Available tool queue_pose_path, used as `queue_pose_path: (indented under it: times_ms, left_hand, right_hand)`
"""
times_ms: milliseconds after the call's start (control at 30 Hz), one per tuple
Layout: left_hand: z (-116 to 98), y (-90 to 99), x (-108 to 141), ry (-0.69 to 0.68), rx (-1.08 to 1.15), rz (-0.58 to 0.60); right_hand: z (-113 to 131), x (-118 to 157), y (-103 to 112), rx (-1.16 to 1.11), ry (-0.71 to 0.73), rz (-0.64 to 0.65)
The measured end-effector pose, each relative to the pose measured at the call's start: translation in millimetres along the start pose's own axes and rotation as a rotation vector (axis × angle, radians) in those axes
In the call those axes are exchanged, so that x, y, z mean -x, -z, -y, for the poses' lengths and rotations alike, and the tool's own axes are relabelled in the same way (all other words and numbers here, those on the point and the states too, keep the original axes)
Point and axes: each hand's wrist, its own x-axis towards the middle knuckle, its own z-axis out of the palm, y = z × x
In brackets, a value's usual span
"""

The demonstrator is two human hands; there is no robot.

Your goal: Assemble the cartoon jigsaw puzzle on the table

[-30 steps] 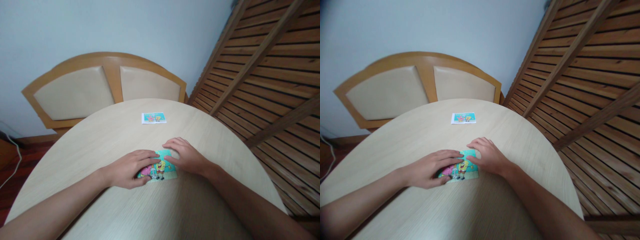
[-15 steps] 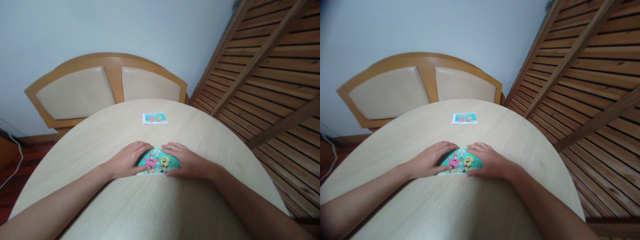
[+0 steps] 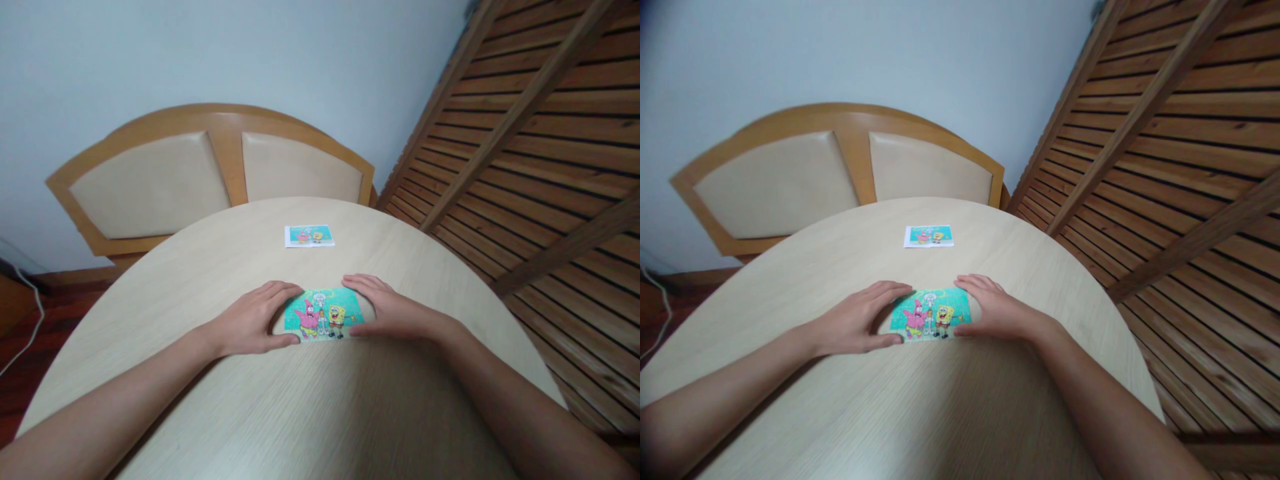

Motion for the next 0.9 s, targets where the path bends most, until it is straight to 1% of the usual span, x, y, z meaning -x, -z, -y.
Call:
queue_pose_path:
  times_ms: [500,667,900]
  left_hand:
    - [1.6,-0.3,1.0,-0.05,0.0,-0.013]
    - [3.1,-1.6,2.1,-0.049,-0.012,0.007]
    - [2.6,-0.3,2.5,-0.061,-0.008,0.021]
  right_hand:
    - [-5.7,-0.1,0.3,-0.026,0.014,-0.029]
    - [-6.8,0.0,0.2,-0.007,0.014,-0.017]
    - [-8.8,-0.2,-0.4,-0.024,0.041,-0.04]
